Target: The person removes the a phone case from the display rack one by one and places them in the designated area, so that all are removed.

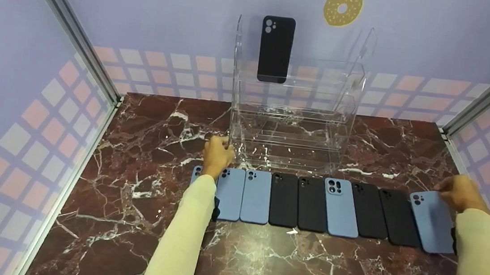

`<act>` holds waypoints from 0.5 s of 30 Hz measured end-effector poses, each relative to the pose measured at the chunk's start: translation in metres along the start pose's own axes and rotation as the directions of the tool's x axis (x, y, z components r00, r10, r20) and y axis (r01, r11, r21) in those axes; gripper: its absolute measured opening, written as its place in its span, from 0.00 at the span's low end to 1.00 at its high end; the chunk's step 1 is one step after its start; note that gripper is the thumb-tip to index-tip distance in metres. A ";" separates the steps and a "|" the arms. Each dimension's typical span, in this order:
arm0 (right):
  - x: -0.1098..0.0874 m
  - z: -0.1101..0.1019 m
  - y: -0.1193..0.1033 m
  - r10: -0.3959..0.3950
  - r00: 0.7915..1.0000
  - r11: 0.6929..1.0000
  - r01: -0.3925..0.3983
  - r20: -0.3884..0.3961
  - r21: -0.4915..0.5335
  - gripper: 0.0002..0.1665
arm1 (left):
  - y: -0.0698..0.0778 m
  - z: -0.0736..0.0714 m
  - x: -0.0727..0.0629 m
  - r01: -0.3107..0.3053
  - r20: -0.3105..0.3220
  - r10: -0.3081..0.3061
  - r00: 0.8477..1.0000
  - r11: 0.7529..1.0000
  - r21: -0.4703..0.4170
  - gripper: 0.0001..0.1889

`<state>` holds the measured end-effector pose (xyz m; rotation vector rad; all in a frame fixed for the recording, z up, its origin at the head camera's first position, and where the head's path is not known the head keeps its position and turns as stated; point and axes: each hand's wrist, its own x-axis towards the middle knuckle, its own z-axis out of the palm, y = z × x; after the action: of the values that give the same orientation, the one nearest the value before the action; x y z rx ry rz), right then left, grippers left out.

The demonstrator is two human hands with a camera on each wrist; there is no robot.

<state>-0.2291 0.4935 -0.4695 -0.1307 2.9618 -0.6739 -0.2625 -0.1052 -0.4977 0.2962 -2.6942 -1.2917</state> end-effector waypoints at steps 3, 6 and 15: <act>0.000 0.003 0.000 -0.016 1.000 1.000 0.016 -0.017 -0.003 0.10 | 0.000 0.000 0.000 -0.007 -0.003 0.007 1.000 1.000 0.003 0.10; 0.000 0.004 0.000 0.000 1.000 1.000 0.000 -0.008 0.000 0.10 | -0.001 0.000 0.000 -0.013 -0.001 0.013 1.000 1.000 0.014 0.08; 0.000 0.008 0.003 0.074 0.997 0.997 -0.074 -0.001 -0.004 0.10 | 0.000 -0.001 0.000 0.001 -0.005 -0.001 1.000 1.000 0.017 0.08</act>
<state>-0.2284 0.4924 -0.4782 -0.0212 2.9527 -0.6592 -0.2620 -0.1053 -0.4971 0.3031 -2.7021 -1.2674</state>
